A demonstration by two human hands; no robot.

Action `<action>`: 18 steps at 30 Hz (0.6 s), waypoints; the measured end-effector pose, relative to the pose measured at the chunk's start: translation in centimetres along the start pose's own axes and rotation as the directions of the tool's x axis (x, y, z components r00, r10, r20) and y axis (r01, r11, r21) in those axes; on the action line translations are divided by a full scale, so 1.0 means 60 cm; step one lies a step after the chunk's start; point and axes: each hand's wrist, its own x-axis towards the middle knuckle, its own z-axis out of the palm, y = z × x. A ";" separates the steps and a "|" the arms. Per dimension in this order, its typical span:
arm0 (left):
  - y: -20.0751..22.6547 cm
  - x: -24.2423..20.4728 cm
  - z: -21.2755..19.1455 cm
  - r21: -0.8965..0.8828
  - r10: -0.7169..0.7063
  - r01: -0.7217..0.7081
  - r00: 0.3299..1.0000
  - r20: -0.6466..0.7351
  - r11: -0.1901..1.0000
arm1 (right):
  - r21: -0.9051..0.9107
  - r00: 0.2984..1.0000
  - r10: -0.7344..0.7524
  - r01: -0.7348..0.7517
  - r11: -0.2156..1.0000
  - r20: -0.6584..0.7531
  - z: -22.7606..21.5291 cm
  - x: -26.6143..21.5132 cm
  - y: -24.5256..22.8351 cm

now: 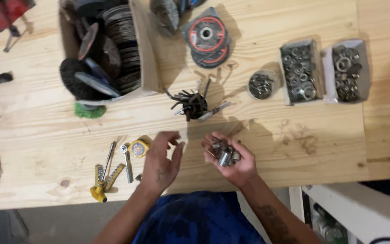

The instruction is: Organizing and inspecting various hand tools and small hardware on a workbench.

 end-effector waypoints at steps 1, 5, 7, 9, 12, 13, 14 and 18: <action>0.006 -0.011 -0.003 -0.067 -0.034 0.037 0.998 0.044 0.997 | 0.013 1.000 0.005 -0.005 1.000 0.000 -0.011 0.005 0.005; 0.012 -0.047 -0.004 -0.185 0.104 -0.072 0.980 0.168 0.980 | 0.007 0.995 -0.007 0.008 1.000 -0.103 -0.011 0.020 0.039; 0.022 -0.054 -0.001 -0.216 0.160 -0.118 0.968 0.191 0.969 | -0.025 0.991 -0.009 0.005 1.000 -0.131 -0.018 0.019 0.053; 0.020 -0.086 0.007 -0.211 0.181 -0.139 0.964 0.196 0.968 | -0.064 0.988 0.037 -0.047 0.997 -0.147 -0.015 0.014 0.078; -0.002 -0.120 0.024 -0.083 0.359 -0.350 0.916 0.180 0.933 | -0.188 0.967 0.090 -0.137 0.973 -0.238 0.001 0.018 0.107; 0.000 -0.124 0.014 -0.016 0.382 -0.386 0.907 0.179 0.922 | -0.248 0.979 0.072 -0.119 0.961 -0.190 -0.002 0.010 0.122; 0.001 -0.127 0.007 0.052 0.404 -0.419 0.897 0.180 0.907 | -0.307 0.988 0.056 -0.097 0.947 -0.141 -0.007 0.004 0.135; -0.020 -0.160 -0.026 0.037 0.433 -0.446 0.883 0.180 0.894 | -0.307 0.969 0.068 -0.141 0.941 -0.237 -0.030 -0.005 0.179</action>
